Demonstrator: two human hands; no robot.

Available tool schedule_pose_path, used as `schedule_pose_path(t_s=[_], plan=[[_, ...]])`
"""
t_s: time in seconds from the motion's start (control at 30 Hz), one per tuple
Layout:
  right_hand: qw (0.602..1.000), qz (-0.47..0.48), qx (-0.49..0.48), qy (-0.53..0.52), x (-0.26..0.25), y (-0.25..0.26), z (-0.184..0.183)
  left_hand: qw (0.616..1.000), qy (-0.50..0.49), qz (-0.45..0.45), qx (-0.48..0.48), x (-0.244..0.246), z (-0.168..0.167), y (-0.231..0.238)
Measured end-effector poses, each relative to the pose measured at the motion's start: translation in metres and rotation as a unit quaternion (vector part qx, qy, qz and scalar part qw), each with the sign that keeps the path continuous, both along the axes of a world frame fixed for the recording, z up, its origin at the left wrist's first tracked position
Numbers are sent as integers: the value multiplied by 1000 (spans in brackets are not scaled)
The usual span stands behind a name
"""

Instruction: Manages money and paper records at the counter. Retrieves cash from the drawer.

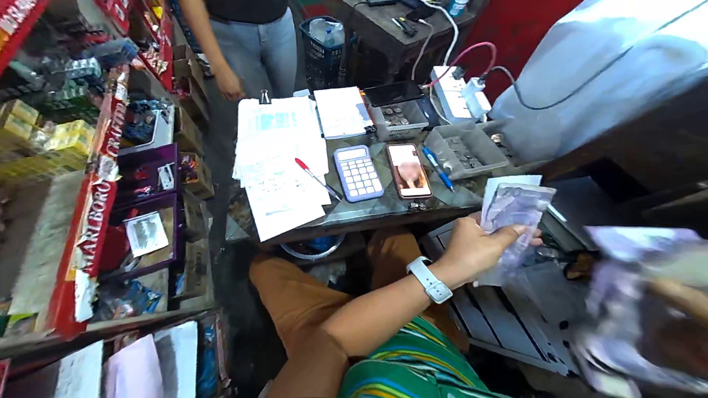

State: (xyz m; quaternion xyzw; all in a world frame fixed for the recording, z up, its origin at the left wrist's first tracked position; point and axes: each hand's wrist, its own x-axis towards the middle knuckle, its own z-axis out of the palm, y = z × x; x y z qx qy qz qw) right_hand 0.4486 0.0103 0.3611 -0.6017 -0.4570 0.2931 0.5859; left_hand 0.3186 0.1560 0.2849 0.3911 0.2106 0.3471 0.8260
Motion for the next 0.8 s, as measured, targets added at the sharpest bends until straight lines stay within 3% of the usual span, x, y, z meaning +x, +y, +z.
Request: schedule_pose_path(t_s=[0.17,0.37,0.5,0.73,0.8], plan=[[994,-79,-2,79,-17,30,-33,997,32,44,51,-5,5,-9],[974,-151,-3,169,-13,33,-24,1000,13,6,17,-7,1,-4],[957,-98,14,272,-10,24,-21,1000,19,-1,5,-3,-2,0],[978,-75,9,196,-13,33,-37,976,13,-88,201,-7,-13,-4],[978,-92,-9,187,-14,32,-34,964,20,-51,259,-7,-15,-6]])
